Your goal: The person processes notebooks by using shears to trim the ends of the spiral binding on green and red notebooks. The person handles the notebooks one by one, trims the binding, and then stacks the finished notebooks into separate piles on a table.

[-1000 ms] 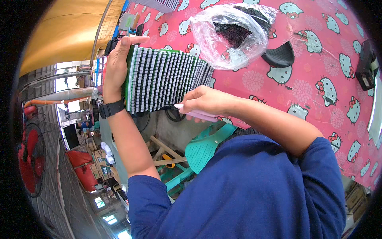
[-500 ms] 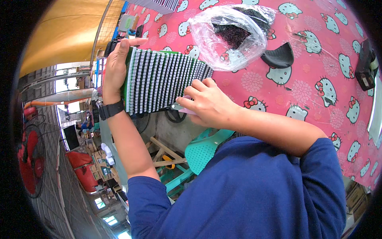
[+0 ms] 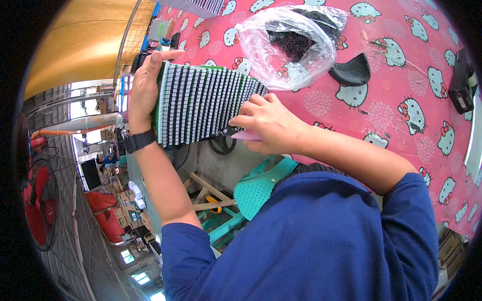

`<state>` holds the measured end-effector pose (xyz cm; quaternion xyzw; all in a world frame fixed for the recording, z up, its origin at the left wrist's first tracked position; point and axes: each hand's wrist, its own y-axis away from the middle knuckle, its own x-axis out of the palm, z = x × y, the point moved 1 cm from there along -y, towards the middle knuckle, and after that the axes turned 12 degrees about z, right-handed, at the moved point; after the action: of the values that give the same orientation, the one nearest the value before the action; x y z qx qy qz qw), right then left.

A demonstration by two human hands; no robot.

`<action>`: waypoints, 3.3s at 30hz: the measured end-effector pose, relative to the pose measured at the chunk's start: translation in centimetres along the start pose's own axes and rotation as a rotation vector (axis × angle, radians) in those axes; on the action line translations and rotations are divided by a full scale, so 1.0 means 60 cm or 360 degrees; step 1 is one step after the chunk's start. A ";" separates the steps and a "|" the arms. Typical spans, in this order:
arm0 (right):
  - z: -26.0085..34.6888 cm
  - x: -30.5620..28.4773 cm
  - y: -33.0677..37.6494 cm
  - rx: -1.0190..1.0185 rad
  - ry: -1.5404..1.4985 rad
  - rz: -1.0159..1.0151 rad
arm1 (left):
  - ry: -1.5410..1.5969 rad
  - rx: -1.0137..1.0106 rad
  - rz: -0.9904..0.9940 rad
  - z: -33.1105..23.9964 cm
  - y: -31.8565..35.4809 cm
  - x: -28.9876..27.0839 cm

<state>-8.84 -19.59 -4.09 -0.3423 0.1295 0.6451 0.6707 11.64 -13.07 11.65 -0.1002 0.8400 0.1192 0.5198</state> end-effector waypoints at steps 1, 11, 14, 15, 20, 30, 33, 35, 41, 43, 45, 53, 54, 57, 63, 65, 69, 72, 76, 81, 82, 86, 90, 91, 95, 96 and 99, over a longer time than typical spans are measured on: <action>-0.004 0.006 -0.002 -0.0086 0.0093 -0.0052 | 0.0088 -0.0066 0.0038 -0.002 0.001 0.002; -0.043 0.016 -0.022 0.0162 -0.1201 0.0410 | 0.0172 -0.0037 -0.0045 -0.001 0.002 0.004; -0.029 0.016 -0.021 0.0301 -0.1384 0.0482 | 0.0094 0.0065 -0.0071 -0.006 0.001 0.005; -0.025 0.018 -0.013 0.0143 -0.0897 0.0262 | 0.0092 0.0066 -0.0074 -0.005 0.001 0.005; -0.015 0.015 -0.006 -0.0140 0.0095 -0.0047 | 0.0194 -0.0003 -0.0077 -0.004 0.003 0.007; 0.000 0.018 -0.004 -0.0143 0.0213 -0.0117 | 0.0154 -0.0006 -0.0047 -0.006 0.003 0.006; -0.001 0.020 -0.008 -0.0124 0.0266 -0.0135 | 0.0135 0.0005 -0.0057 -0.006 0.002 0.006; -0.005 0.023 -0.010 -0.0170 0.0266 -0.0117 | 0.0132 0.0069 -0.0080 -0.003 0.002 0.008; -0.038 0.027 -0.020 0.0593 -0.1889 0.0732 | 0.0110 0.0039 -0.0063 -0.008 0.002 0.008; -0.016 0.029 -0.014 0.0467 -0.1506 0.0525 | 0.0105 0.0052 -0.0070 -0.004 0.003 0.007; -0.012 0.039 -0.004 0.0132 -0.0507 0.0036 | 0.0079 0.0065 -0.0068 -0.003 0.000 0.007; -0.018 0.033 -0.002 -0.0212 0.0343 -0.0218 | 0.0117 0.0063 -0.0075 -0.001 0.001 0.009; -0.018 0.031 -0.002 -0.0217 0.0367 -0.0197 | 0.0144 0.0078 -0.0091 0.001 0.000 0.010; -0.016 0.033 0.003 -0.0185 0.0396 -0.0175 | 0.0107 0.0107 -0.0086 0.001 0.001 0.009; -0.023 0.038 0.002 -0.0159 0.0317 -0.0122 | 0.0052 0.0110 -0.0055 -0.003 -0.003 0.008; -0.029 0.037 -0.002 -0.0153 0.0243 -0.0103 | 0.0068 0.0100 -0.0071 -0.003 -0.002 0.009; -0.039 0.044 -0.008 0.0416 -0.1335 0.0429 | 0.0103 0.0067 -0.0070 0.002 0.001 0.011; -0.019 0.041 0.002 0.0320 -0.0897 0.0218 | 0.0079 0.0090 -0.0078 -0.001 0.000 0.009; -0.019 0.041 0.008 -0.0084 0.0184 -0.0175 | 0.0135 0.0086 -0.0065 -0.001 -0.001 0.009; -0.024 0.049 0.004 -0.0146 0.0572 -0.0189 | 0.0072 0.0088 -0.0059 -0.001 0.000 0.007; -0.026 0.049 0.003 -0.0142 0.0571 -0.0186 | 0.0093 0.0079 -0.0087 -0.005 0.000 0.009; -0.033 0.044 0.001 -0.0085 0.0109 -0.0063 | 0.0083 0.0052 -0.0082 -0.004 0.000 0.008; -0.048 0.015 -0.022 0.0634 -0.1393 0.0813 | 0.0049 0.0042 -0.0068 -0.003 0.000 0.008; -0.054 0.028 -0.021 0.0664 -0.1500 0.0819 | 0.0050 0.0048 -0.0063 -0.003 -0.002 0.009; -0.030 0.034 0.013 0.0149 -0.0063 0.0162 | 0.0065 0.0060 -0.0079 0.001 0.000 0.009; -0.032 0.037 0.015 0.0149 -0.0064 0.0170 | 0.0082 0.0056 -0.0082 0.003 0.001 0.010; -0.037 0.047 0.018 0.0018 0.0174 0.0015 | 0.0041 0.0054 -0.0067 -0.001 -0.002 0.007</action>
<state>-8.89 -18.82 -7.77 -0.3726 0.1712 0.6278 0.6616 11.43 -13.23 11.31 -0.1104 0.8462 0.0927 0.5129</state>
